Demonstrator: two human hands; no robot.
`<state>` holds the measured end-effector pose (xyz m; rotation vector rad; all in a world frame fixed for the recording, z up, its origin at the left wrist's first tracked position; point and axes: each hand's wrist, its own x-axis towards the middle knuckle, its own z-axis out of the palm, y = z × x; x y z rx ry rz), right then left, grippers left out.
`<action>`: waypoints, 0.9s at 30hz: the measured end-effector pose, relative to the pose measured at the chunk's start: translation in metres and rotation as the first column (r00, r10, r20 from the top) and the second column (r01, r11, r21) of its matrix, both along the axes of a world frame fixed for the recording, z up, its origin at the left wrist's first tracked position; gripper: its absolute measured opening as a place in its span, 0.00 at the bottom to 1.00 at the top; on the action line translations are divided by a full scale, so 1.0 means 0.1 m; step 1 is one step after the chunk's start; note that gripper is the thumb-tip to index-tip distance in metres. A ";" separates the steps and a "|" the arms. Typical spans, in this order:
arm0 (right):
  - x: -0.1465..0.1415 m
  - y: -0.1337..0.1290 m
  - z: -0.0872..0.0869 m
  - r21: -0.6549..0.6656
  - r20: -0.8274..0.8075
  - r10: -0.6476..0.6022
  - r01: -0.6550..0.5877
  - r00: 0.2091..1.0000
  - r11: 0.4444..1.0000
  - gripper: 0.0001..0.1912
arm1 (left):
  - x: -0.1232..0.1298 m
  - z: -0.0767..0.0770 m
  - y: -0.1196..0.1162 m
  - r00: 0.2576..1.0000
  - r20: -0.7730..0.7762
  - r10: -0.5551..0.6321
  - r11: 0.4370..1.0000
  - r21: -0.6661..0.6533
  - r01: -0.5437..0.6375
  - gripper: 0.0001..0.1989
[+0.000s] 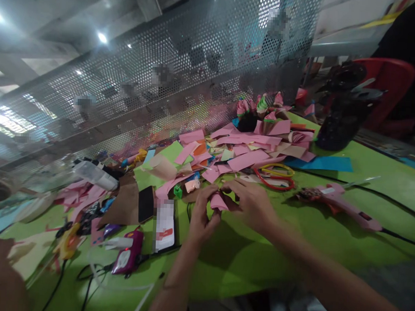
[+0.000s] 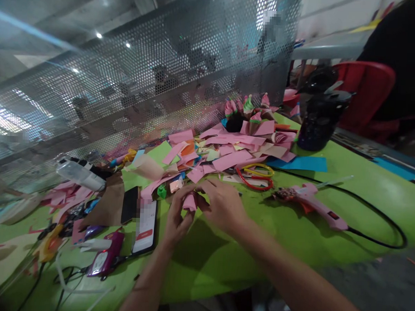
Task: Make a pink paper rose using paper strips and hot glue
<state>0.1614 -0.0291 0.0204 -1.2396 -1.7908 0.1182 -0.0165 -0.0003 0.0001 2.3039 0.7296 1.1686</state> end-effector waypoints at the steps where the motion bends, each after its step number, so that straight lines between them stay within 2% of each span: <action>1: -0.01 0.00 0.00 0.008 -0.015 0.002 -0.002 1.000 1.000 0.08 | 0.00 0.00 0.00 1.000 0.008 0.006 1.000 -0.014 -0.006 0.27; 4: -0.03 0.00 -0.02 0.014 -0.034 0.001 0.000 0.999 1.000 0.08 | 0.00 0.01 -0.01 1.000 0.022 0.015 1.000 -0.023 -0.014 0.27; 13: -0.02 -0.02 -0.03 0.020 0.013 -0.026 0.026 1.000 0.999 0.03 | 0.00 0.01 0.00 1.000 -0.022 -0.019 0.997 0.068 0.020 0.27; 20: -0.02 -0.01 -0.04 -0.010 0.041 -0.039 0.039 0.998 0.999 0.03 | 0.00 -0.01 0.00 1.000 -0.019 -0.022 0.998 0.055 0.023 0.26; 23: -0.02 -0.01 -0.04 -0.009 -0.027 -0.006 0.006 1.000 1.000 0.07 | 0.01 0.00 -0.01 0.999 0.032 0.024 1.000 -0.021 -0.023 0.23; 27: -0.03 -0.01 -0.02 -0.035 -0.120 0.047 -0.051 0.992 0.998 0.12 | 0.03 -0.01 -0.04 0.987 0.120 0.105 0.976 -0.203 -0.079 0.18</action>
